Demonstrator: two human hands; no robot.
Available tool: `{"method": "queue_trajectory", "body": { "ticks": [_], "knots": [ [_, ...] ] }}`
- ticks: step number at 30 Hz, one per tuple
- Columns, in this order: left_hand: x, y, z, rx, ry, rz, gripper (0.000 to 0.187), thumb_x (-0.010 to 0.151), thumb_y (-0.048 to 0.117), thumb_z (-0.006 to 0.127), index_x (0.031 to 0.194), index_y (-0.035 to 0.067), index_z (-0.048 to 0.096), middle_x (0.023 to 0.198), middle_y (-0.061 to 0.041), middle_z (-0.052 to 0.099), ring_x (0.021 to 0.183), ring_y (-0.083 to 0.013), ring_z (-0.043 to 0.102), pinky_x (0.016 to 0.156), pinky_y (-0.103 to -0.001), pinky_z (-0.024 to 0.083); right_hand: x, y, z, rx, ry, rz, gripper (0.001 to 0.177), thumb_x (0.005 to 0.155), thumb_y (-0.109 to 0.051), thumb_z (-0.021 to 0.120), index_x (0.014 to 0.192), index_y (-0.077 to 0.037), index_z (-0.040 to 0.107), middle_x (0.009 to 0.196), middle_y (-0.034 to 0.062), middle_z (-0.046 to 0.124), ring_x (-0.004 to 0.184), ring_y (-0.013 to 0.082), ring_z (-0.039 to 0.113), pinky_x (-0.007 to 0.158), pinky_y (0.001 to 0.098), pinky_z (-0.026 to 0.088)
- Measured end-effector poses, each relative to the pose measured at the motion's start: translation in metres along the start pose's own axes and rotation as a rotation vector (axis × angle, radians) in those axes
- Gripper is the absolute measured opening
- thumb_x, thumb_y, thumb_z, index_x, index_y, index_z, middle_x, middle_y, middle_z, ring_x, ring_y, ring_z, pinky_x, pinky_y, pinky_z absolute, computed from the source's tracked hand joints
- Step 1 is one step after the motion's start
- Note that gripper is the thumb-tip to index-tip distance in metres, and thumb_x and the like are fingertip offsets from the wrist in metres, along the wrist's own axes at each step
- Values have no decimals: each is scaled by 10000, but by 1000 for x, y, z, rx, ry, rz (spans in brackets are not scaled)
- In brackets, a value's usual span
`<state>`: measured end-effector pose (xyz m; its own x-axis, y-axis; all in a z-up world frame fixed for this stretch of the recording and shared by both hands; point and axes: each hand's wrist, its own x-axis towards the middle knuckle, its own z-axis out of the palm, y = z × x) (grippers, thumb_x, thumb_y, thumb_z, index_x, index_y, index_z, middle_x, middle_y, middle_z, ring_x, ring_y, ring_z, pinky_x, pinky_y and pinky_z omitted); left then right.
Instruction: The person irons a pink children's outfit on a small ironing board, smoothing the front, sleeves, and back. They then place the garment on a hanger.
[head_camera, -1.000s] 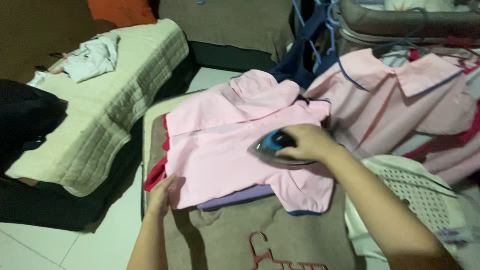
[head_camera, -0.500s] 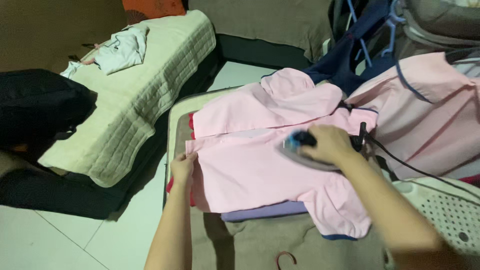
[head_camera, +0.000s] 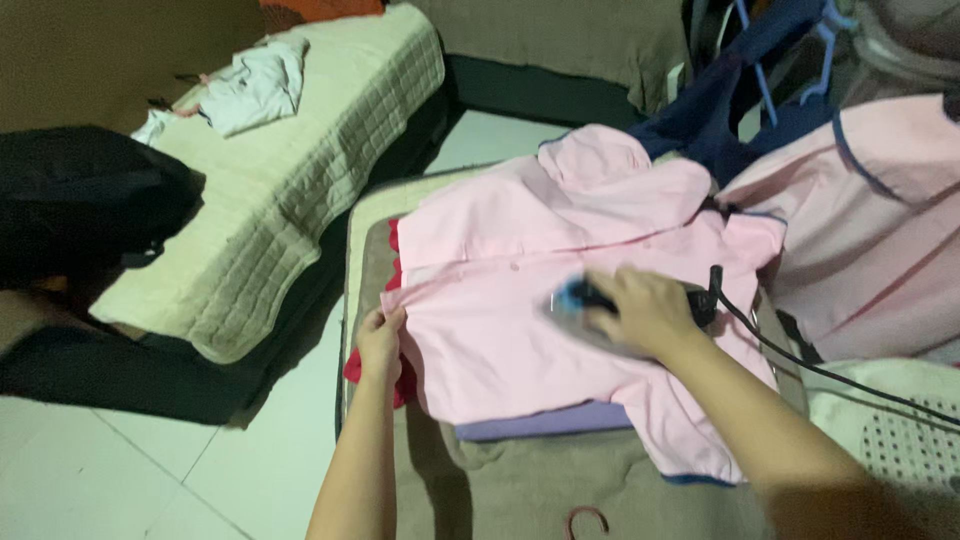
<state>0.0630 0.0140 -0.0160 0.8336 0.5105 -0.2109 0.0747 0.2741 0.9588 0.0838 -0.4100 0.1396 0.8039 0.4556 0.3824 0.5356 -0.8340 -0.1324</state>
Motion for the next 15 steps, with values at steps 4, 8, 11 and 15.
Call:
{"method": "queue_trajectory", "body": {
  "ticks": [4, 8, 11, 15],
  "knots": [
    [-25, 24, 3, 134, -75, -31, 324, 888, 65, 716, 1195, 5, 632, 1068, -77, 704, 924, -156, 653, 786, -280, 524, 17, -22, 5, 36, 87, 37, 562, 785, -526, 757, 1263, -237, 691, 875, 98, 658, 730, 320, 682, 636, 452, 543],
    [-55, 56, 6, 72, -287, -82, 755, 745, -49, 755, 1407, 42, 405, 1263, -120, 624, 1094, -216, 652, 875, -356, 568, 24, -31, 2, 115, 82, -145, 512, 756, -485, 748, 1217, -268, 702, 863, 76, 670, 756, 309, 690, 642, 450, 546],
    [-82, 63, 3, 231, -318, -1, 1118, 640, -126, 780, 1541, 105, 159, 1374, -167, 557, 1203, -260, 611, 984, -374, 535, 31, -59, 13, 62, 46, 106, 508, 811, -474, 743, 1263, -247, 689, 890, 96, 669, 775, 318, 682, 660, 457, 540],
    [-82, 70, -4, 309, -344, 70, 1221, 626, -124, 805, 1589, 119, 94, 1462, -160, 494, 1302, -254, 548, 1046, -384, 489, 36, -72, 11, 311, -11, -332, 517, 755, -489, 753, 1208, -248, 692, 908, 72, 698, 800, 308, 690, 702, 443, 549]
  ]
}}
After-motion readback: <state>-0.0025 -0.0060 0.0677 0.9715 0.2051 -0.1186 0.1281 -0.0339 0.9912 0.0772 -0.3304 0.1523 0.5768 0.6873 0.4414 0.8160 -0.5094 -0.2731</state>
